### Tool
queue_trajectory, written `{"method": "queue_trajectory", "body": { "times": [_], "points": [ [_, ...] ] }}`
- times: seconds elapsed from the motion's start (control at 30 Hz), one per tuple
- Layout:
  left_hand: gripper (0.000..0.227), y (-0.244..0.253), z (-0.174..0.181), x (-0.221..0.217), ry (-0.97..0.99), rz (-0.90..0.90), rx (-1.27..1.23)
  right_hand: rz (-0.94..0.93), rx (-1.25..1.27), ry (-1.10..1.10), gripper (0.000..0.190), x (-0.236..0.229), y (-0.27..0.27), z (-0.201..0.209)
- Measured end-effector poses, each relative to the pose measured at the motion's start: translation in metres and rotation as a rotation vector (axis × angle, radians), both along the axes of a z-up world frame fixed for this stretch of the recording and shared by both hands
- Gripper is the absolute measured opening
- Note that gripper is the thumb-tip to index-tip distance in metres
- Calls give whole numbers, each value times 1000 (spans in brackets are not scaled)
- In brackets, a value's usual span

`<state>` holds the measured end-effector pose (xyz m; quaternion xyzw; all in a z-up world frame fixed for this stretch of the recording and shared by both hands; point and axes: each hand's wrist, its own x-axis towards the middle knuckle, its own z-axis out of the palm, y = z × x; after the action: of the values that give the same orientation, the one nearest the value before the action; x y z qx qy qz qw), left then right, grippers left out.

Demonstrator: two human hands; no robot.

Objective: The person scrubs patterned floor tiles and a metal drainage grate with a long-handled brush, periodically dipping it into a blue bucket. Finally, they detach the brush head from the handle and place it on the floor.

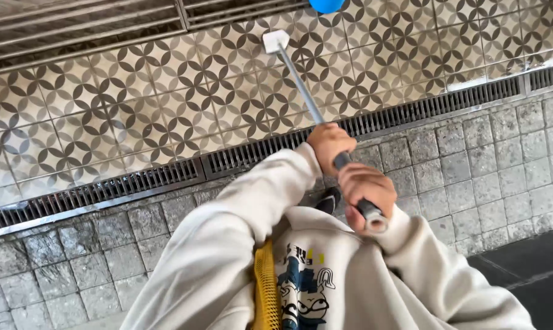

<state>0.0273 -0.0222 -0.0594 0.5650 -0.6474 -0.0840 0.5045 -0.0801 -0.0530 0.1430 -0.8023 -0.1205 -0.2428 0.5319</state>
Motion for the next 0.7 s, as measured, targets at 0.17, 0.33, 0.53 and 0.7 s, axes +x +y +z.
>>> {"method": "queue_trajectory", "body": {
  "times": [0.17,0.33,0.53,0.7],
  "points": [
    [33,17,94,-26,186,38,-47,15,154,22,11,-17,-3,63],
    [26,7,91,-41,267,82,-67,-31,273,110,14,-23,-3,63],
    [30,-15,71,-10,98,56,-44,-93,172,55,12,-17,-12,42],
    [32,2,118,-82,304,-31,32,-179,304,165,20,-67,0,90]
  ]
}}
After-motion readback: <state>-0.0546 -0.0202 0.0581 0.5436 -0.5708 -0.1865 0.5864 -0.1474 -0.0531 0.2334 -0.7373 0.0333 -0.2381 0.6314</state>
